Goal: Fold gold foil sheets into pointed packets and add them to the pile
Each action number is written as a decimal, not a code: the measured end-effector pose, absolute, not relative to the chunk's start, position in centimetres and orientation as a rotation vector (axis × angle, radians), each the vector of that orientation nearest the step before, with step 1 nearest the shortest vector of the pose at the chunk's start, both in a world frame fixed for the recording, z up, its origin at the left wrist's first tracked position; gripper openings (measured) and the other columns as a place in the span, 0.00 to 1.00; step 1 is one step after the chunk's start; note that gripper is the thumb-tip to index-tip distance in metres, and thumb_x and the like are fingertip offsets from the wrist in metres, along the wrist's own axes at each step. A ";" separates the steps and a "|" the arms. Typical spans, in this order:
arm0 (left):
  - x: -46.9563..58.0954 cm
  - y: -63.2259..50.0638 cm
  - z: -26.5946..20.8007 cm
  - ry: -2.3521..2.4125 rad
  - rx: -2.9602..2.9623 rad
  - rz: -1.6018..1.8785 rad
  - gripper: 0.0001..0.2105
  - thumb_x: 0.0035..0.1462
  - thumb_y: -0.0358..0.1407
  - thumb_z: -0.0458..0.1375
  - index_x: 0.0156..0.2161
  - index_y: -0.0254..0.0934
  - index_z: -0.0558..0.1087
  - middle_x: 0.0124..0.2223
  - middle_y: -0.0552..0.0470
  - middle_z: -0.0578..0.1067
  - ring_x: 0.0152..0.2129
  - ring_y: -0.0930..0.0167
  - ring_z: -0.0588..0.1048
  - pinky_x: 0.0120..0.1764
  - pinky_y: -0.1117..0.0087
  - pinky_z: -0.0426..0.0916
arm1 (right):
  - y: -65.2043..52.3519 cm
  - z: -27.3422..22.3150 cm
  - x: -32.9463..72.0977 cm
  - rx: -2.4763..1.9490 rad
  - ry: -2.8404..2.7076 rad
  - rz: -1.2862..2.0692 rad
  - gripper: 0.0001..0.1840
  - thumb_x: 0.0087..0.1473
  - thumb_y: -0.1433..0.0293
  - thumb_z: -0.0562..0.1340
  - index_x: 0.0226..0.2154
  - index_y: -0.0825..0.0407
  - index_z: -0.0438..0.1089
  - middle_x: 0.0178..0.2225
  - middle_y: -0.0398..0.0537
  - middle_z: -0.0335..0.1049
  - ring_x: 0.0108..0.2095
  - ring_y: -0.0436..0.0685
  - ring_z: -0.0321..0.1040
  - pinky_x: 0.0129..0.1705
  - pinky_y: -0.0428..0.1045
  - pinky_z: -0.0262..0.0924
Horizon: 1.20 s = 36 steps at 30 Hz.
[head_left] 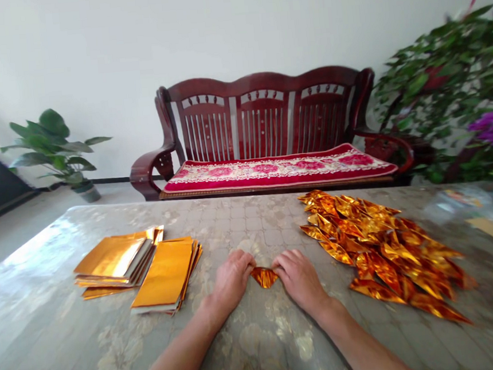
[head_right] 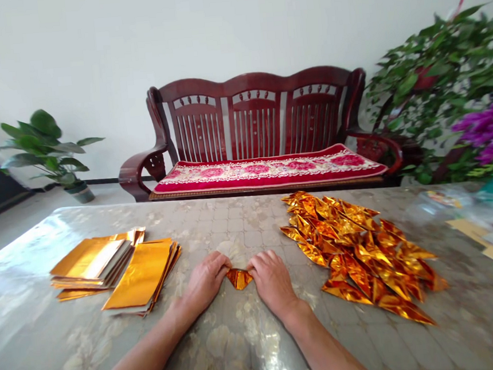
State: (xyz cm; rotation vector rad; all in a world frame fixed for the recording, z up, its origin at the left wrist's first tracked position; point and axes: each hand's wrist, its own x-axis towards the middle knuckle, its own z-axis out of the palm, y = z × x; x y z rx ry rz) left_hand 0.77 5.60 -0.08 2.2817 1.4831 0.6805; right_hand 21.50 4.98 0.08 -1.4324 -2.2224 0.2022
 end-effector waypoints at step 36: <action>0.9 4.6 0.2 1.342 2.670 0.588 0.09 0.64 0.28 0.51 0.33 0.38 0.71 0.35 0.52 0.72 0.35 0.69 0.69 0.38 0.70 0.61 | 3.8 -0.2 21.6 -1.159 -2.310 0.053 0.14 0.47 0.84 0.57 0.28 0.52 0.72 0.29 0.46 0.64 0.35 0.56 0.59 0.37 0.49 0.53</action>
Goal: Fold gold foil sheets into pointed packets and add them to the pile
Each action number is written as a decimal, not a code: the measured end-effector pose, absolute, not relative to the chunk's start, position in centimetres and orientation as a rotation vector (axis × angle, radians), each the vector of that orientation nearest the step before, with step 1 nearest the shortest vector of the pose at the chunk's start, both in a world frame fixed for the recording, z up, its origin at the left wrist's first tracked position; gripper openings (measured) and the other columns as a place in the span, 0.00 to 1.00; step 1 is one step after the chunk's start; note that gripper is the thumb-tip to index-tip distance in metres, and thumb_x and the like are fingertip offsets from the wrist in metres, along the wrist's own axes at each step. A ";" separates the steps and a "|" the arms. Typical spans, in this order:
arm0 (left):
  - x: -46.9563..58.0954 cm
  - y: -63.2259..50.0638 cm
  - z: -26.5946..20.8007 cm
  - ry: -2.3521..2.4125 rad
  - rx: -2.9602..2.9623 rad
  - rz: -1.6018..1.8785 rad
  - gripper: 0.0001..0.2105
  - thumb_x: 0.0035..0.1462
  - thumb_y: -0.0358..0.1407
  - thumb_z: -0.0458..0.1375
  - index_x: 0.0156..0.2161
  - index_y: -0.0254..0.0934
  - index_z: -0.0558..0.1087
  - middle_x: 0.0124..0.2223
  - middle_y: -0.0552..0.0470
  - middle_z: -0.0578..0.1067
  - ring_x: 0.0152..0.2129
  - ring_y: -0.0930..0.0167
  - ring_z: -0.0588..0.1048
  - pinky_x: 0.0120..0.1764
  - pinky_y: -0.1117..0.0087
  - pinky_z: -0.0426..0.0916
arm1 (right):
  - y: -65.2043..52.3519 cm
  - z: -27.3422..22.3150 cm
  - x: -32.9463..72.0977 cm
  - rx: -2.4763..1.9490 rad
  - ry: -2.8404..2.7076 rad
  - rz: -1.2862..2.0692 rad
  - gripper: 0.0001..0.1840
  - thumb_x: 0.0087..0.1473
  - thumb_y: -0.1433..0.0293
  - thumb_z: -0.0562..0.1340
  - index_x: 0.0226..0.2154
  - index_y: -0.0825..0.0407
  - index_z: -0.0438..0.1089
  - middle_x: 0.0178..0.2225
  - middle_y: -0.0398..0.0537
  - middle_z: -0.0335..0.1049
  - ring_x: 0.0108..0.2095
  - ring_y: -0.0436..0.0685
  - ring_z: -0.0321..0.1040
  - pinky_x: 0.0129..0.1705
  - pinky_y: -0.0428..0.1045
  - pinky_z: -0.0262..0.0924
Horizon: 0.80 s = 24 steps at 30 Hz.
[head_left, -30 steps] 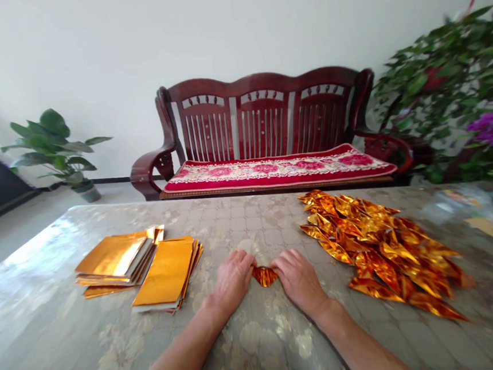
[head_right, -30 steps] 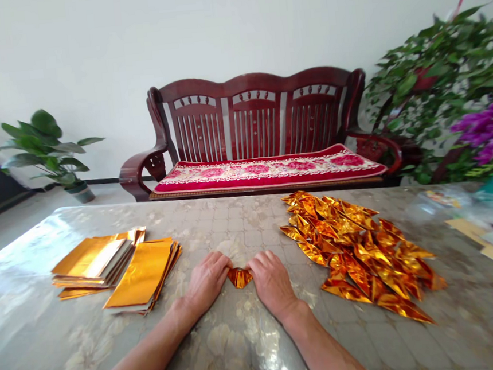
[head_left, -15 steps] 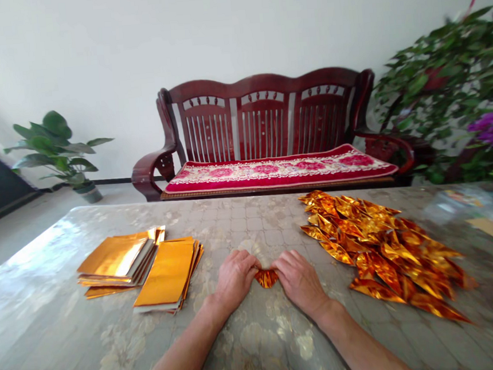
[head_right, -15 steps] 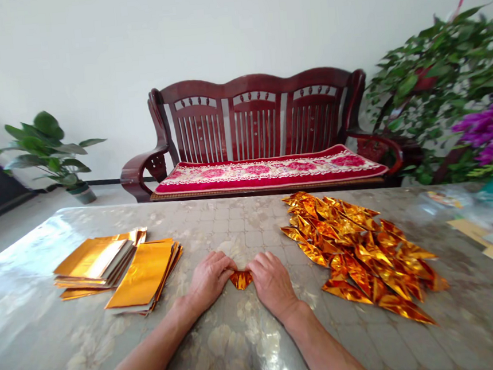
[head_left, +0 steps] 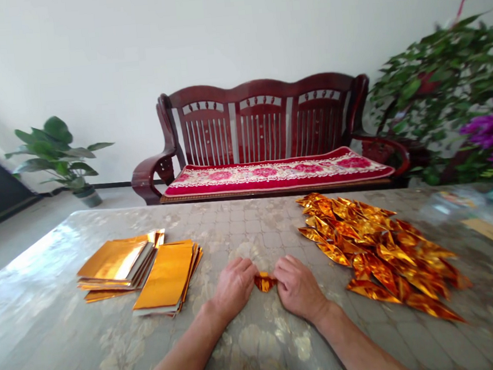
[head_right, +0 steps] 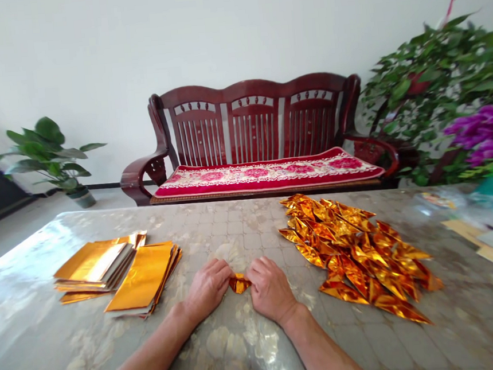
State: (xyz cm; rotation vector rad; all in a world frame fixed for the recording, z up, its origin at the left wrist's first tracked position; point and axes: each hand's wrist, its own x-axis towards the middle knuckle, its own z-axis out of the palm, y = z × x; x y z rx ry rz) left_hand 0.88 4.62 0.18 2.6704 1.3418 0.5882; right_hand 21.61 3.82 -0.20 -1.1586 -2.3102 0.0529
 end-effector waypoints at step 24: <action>1.9 3.0 1.9 1.827 2.248 0.402 0.12 0.57 0.42 0.62 0.43 0.38 0.70 0.43 0.49 0.71 0.43 0.62 0.70 0.43 0.65 0.63 | 3.4 1.2 21.7 -1.398 -2.346 0.330 0.07 0.52 0.72 0.65 0.26 0.49 0.67 0.31 0.41 0.67 0.36 0.54 0.63 0.37 0.48 0.53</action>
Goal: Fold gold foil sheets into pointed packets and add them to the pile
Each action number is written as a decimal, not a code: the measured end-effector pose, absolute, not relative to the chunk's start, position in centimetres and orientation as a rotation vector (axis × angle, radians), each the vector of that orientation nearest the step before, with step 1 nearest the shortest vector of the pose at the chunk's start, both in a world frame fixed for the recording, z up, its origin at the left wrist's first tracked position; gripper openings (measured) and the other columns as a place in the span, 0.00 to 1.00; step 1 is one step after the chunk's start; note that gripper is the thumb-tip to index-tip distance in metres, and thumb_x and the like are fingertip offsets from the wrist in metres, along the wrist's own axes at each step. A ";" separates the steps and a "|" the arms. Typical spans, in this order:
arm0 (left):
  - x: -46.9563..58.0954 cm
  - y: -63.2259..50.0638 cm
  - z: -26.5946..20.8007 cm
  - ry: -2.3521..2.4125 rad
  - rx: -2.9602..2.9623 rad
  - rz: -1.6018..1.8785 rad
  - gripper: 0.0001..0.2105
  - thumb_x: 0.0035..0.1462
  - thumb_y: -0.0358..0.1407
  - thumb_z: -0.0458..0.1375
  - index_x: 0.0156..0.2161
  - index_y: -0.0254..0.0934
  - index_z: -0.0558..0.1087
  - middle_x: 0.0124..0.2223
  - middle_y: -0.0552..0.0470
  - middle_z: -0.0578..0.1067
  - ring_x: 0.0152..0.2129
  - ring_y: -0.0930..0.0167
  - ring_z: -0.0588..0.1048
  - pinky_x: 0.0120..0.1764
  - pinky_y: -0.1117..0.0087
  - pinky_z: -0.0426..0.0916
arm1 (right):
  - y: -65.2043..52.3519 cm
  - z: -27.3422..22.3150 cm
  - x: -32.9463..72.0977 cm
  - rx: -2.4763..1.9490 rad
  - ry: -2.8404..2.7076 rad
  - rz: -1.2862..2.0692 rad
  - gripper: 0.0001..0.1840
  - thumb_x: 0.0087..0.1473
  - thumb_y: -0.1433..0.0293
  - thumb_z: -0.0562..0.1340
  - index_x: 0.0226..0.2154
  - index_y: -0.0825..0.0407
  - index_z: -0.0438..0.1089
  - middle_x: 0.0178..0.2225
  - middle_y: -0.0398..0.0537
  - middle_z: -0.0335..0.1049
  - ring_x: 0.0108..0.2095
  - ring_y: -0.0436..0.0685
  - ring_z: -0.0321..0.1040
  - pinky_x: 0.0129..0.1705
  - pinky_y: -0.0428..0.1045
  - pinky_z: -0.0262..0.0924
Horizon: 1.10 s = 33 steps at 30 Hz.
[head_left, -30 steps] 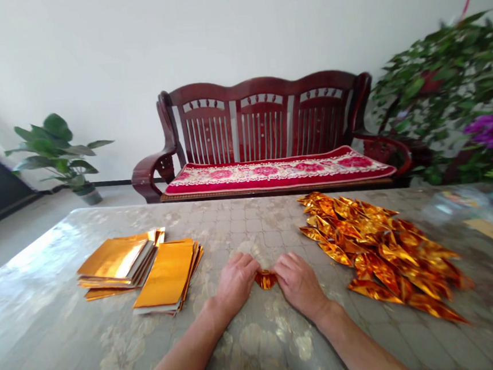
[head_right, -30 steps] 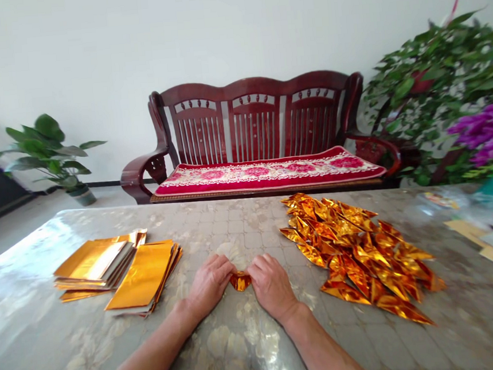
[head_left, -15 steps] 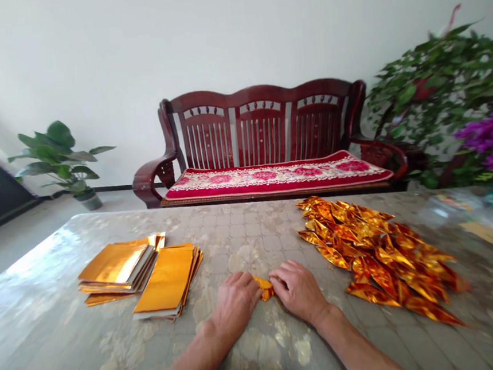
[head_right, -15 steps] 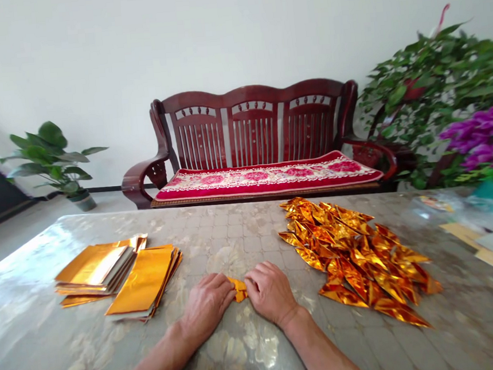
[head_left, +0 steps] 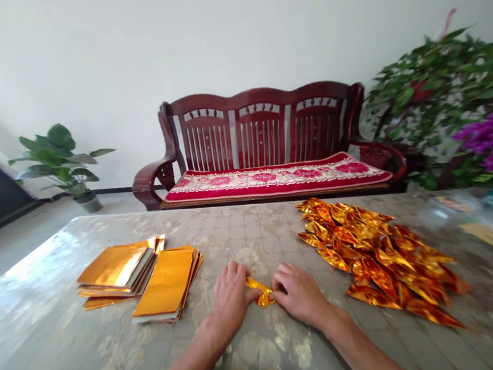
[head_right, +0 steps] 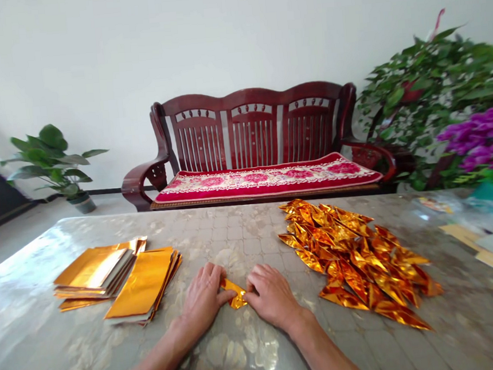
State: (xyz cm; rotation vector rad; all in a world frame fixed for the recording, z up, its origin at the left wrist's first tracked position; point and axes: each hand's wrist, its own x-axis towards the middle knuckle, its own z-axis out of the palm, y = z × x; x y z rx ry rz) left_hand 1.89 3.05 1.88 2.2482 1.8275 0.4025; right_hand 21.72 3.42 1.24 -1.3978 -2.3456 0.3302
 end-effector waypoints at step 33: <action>4.6 3.2 0.5 0.903 0.816 1.269 0.24 0.49 0.56 0.63 0.28 0.36 0.62 0.24 0.61 0.61 0.21 0.78 0.58 0.27 0.76 0.57 | 1.9 2.2 19.2 -0.969 -2.140 0.151 0.12 0.60 0.69 0.60 0.25 0.50 0.67 0.23 0.43 0.65 0.27 0.52 0.61 0.31 0.48 0.51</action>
